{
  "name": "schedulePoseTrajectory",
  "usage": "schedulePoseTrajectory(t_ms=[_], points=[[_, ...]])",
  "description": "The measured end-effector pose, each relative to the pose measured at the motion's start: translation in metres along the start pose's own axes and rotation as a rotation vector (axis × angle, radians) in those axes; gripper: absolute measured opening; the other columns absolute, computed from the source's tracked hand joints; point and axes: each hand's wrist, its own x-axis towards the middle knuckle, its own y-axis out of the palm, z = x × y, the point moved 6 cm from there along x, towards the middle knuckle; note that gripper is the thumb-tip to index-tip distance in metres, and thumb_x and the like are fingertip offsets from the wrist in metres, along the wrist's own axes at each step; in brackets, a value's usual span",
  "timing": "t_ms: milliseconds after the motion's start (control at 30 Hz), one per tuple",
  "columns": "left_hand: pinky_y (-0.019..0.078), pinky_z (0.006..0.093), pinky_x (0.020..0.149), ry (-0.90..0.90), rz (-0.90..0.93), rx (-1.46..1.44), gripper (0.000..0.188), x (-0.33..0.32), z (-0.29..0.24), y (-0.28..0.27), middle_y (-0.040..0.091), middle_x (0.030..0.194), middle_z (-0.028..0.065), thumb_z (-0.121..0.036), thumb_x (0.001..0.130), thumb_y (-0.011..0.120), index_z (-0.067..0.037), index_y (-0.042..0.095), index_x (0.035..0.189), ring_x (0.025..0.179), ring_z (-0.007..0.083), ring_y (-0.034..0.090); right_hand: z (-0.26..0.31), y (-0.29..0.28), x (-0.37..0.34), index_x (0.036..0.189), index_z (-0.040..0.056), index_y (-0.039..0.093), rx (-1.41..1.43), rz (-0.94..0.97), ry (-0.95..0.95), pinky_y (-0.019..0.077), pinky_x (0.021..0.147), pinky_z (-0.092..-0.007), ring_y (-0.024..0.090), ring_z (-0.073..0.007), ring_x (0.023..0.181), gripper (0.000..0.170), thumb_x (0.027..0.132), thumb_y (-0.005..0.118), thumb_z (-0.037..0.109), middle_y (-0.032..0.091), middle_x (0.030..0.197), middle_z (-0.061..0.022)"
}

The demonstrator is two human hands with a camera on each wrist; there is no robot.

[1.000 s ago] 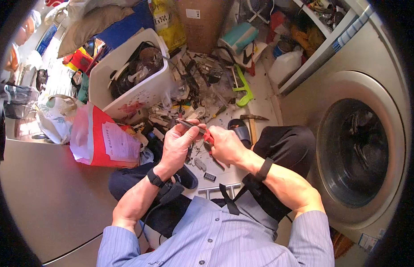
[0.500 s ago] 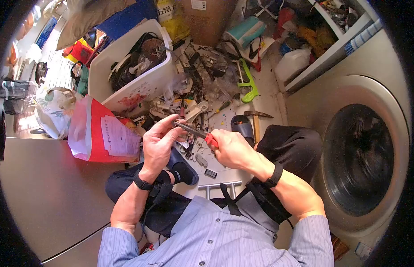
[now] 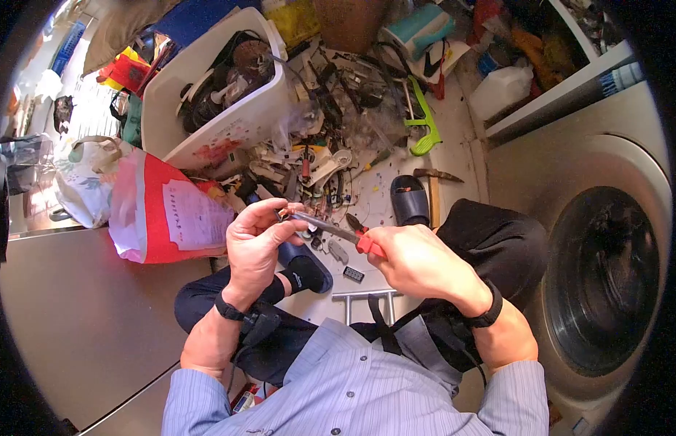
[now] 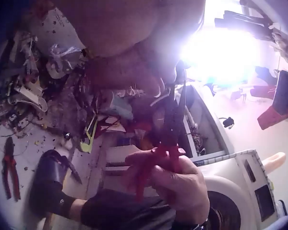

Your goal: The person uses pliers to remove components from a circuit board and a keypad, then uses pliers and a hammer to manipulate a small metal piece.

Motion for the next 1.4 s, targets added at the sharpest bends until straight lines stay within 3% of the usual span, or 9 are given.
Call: schedulePoseTrajectory(t_ms=[133, 200, 733, 833, 900, 1033, 1100, 1200, 1400], points=[[0.0644, 0.0323, 0.075, -0.021, 0.026, -0.048, 0.033, 0.0, 0.007, -0.002, 0.073, 0.117, 0.0222, 0.007, 0.091, 0.071, 0.002, 0.065, 0.124, 0.097, 0.0248, 0.075, -0.001, 0.0, -0.001, 0.109, 0.004, 0.067, 0.01, -0.004, -0.041, 0.0538, 0.073, -0.0438, 0.068, -0.0405, 0.084, 0.023, 0.087, 0.068, 0.007, 0.069, 0.087, -0.0185], [0.0647, 0.0331, 0.08, -0.026, 0.084, -0.033, 0.033, -0.003, 0.008, 0.001, 0.074, 0.118, 0.0198, 0.008, 0.092, 0.071, 0.003, 0.066, 0.125, 0.098, 0.021, 0.074, 0.001, 0.001, 0.0, 0.103, 0.0017, 0.068, -0.004, 0.113, 0.033, 0.0536, 0.077, -0.0495, 0.069, -0.0423, 0.089, 0.015, 0.093, 0.064, 0.012, 0.07, 0.09, -0.0225], [0.0616, 0.0277, 0.08, 0.003, 0.054, 0.161, 0.03, -0.006, 0.003, 0.007, 0.076, 0.11, 0.0121, 0.012, 0.091, 0.068, 0.004, 0.07, 0.119, 0.09, 0.0153, 0.074, -0.01, 0.003, -0.004, 0.091, 0.0001, 0.065, -0.111, 0.107, -0.001, 0.0545, 0.071, -0.0509, 0.07, -0.0432, 0.08, 0.012, 0.089, 0.066, 0.012, 0.068, 0.077, -0.0237], [0.0609, 0.027, 0.08, 0.038, 0.087, 0.308, 0.031, -0.004, 0.004, 0.006, 0.076, 0.107, 0.0104, 0.013, 0.088, 0.071, 0.002, 0.072, 0.117, 0.089, 0.0138, 0.073, -0.012, 0.005, -0.004, 0.09, -0.0011, 0.065, -0.145, 0.112, -0.009, 0.0546, 0.07, -0.0515, 0.07, -0.0435, 0.079, 0.013, 0.089, 0.066, 0.012, 0.068, 0.077, -0.0235], [0.0612, 0.0306, 0.087, 0.13, 0.189, 0.556, 0.035, -0.004, 0.001, 0.008, 0.075, 0.112, 0.0133, 0.018, 0.086, 0.069, 0.004, 0.07, 0.118, 0.101, 0.0188, 0.074, -0.012, 0.005, -0.005, 0.089, -0.0021, 0.064, -0.178, 0.118, -0.021, 0.0545, 0.071, -0.0519, 0.069, -0.0441, 0.08, 0.013, 0.088, 0.066, 0.011, 0.068, 0.076, -0.0233], [0.0613, 0.0307, 0.088, 0.246, 0.261, 0.671, 0.036, -0.007, -0.01, 0.014, 0.075, 0.111, 0.0135, 0.02, 0.084, 0.068, 0.005, 0.07, 0.117, 0.101, 0.0196, 0.074, -0.013, 0.007, -0.007, 0.087, -0.0023, 0.063, -0.178, 0.126, -0.034, 0.0544, 0.071, -0.0523, 0.069, -0.0444, 0.08, 0.014, 0.089, 0.066, 0.011, 0.069, 0.076, -0.0228], [0.0614, 0.0309, 0.087, 0.031, 0.205, 0.437, 0.037, -0.008, -0.001, 0.009, 0.075, 0.112, 0.0152, 0.019, 0.084, 0.069, 0.005, 0.07, 0.118, 0.101, 0.0199, 0.074, -0.012, 0.006, -0.007, 0.086, -0.0021, 0.062, -0.152, 0.085, -0.055, 0.054, 0.071, -0.0527, 0.069, -0.045, 0.081, 0.016, 0.091, 0.066, 0.013, 0.068, 0.076, -0.0235], [0.0626, 0.0322, 0.085, -0.129, 0.167, 0.215, 0.032, -0.009, 0.001, 0.007, 0.075, 0.114, 0.0178, 0.015, 0.087, 0.068, 0.005, 0.069, 0.118, 0.102, 0.0222, 0.074, -0.012, 0.01, -0.007, 0.086, -0.0012, 0.062, -0.11, 0.083, -0.03, 0.0535, 0.07, -0.053, 0.068, -0.0454, 0.081, 0.018, 0.092, 0.067, 0.016, 0.067, 0.077, -0.0237], [0.0659, 0.0355, 0.082, -0.194, 0.215, -0.032, 0.024, -0.003, 0.004, 0.005, 0.071, 0.12, 0.0227, -0.005, 0.098, 0.069, 0.006, 0.066, 0.119, 0.108, 0.0293, 0.072, -0.011, 0.008, -0.006, 0.087, 0.0009, 0.063, -0.141, 0.027, -0.061, 0.0538, 0.069, -0.0523, 0.069, -0.0444, 0.081, 0.016, 0.092, 0.068, 0.015, 0.068, 0.078, -0.0229]])
